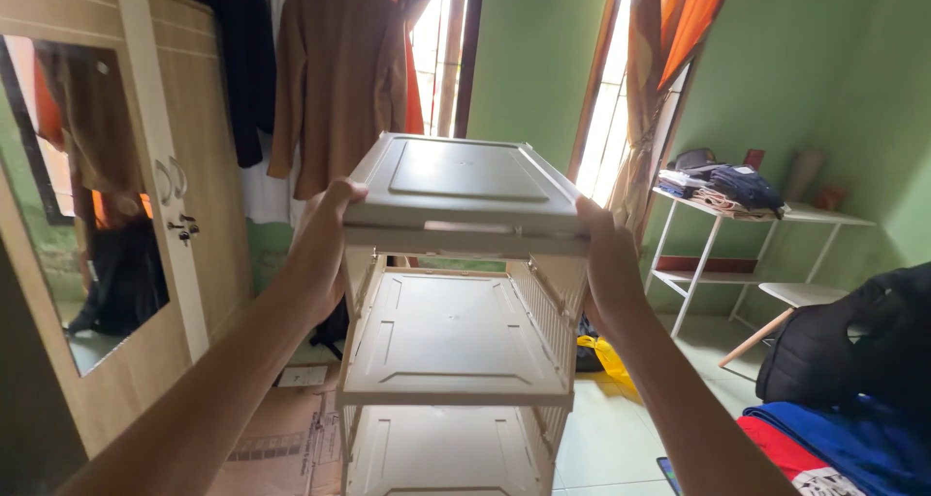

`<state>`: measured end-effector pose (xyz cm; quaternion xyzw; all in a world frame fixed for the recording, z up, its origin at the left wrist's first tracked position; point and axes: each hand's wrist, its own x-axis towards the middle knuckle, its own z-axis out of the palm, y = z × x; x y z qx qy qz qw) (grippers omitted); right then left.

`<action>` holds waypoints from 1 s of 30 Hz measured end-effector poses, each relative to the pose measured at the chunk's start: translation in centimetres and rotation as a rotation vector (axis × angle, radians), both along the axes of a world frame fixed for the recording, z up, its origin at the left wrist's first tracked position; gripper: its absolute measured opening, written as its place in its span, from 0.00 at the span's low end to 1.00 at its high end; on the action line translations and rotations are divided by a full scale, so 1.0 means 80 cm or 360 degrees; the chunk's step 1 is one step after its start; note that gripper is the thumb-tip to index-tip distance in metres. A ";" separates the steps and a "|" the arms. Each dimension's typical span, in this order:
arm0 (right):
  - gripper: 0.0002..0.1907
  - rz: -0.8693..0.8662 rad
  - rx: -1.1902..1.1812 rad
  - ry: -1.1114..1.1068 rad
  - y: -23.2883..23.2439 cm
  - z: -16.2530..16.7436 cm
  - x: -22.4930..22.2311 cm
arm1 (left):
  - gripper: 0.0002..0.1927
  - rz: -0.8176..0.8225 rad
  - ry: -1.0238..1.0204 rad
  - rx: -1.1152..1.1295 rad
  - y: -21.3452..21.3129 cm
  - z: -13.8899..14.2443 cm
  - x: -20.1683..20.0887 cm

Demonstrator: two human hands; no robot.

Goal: The person sits on the bedroom floor and opens a cardboard parcel, using scissors to cut the tape and pulling the flaps apart by hand. They lift out a plastic drawer organizer, set the empty box aside, and assemble the unit by stacking and clicking the drawer trays together, finishing with the top lid.

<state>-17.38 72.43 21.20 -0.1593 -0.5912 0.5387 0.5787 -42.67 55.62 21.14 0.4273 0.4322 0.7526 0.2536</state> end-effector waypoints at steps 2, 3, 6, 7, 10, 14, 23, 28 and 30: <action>0.25 -0.0023 0.0111 -0.0111 0.013 -0.005 0.002 | 0.34 0.0008 -0.0015 0.0038 0.009 -0.005 -0.004; 0.26 -0.0032 0.0160 -0.0161 0.017 -0.012 0.004 | 0.34 0.0014 -0.0017 0.0050 0.011 -0.011 -0.004; 0.30 -0.0168 0.0267 -0.0278 0.026 -0.033 0.006 | 0.39 0.0091 -0.0037 -0.0008 0.019 -0.029 -0.001; 0.32 -0.0141 0.0224 -0.0277 0.029 -0.039 0.006 | 0.40 0.0059 -0.0072 0.0012 0.022 -0.034 -0.001; 0.38 -0.0109 0.0145 -0.0296 0.033 -0.044 0.008 | 0.42 0.0007 -0.0143 0.0044 0.033 -0.040 0.001; 0.42 -0.0075 0.0141 -0.0324 0.036 -0.035 0.010 | 0.42 0.0121 -0.0076 -0.0024 0.041 -0.033 0.001; 0.39 -0.0079 0.0060 -0.0378 0.055 -0.027 0.009 | 0.36 0.0135 0.0077 -0.0112 0.032 -0.012 0.005; 0.38 0.0051 0.0056 -0.0241 0.051 -0.020 0.010 | 0.34 0.0046 0.0022 -0.0115 0.019 0.001 0.024; 0.37 0.0006 0.0062 -0.0279 0.042 -0.020 0.012 | 0.34 0.0000 -0.0013 -0.0058 0.012 0.001 0.029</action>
